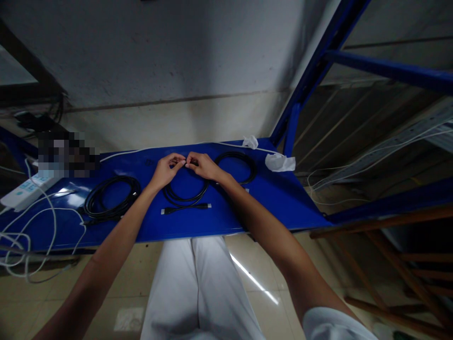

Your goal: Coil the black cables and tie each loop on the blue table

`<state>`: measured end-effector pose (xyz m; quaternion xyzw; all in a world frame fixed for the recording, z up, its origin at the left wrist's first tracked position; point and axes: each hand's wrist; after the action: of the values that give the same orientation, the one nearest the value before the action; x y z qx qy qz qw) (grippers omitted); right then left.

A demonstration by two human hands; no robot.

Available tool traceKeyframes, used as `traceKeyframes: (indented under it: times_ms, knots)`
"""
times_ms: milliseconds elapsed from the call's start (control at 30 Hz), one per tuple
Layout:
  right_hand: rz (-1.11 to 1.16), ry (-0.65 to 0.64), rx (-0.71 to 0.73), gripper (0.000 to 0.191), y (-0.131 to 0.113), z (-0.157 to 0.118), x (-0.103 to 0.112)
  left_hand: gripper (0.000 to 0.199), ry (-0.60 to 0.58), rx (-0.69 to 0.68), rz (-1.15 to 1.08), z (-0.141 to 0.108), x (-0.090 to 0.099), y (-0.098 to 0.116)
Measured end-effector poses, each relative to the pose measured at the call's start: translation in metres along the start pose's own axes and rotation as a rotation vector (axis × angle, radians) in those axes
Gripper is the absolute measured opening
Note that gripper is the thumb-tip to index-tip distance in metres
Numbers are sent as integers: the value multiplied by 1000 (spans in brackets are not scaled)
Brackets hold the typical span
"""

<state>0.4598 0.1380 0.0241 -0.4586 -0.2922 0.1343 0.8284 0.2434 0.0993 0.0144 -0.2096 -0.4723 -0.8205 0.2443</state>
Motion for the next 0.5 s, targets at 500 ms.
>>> traceKeyframes:
  times_ms: [500]
  knots:
    - [-37,-15,-13,19,-5,0,1,16,-4,-83,77,-1,3,5]
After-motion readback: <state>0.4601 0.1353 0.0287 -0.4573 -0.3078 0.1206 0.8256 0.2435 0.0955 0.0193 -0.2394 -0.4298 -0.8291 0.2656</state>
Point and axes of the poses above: each hand's wrist, its own z-axis towards the middle knuckle, its own x-axis out of the back of the hand, y = z × x, and after that the axes turned 11 degrees about z, right-handed
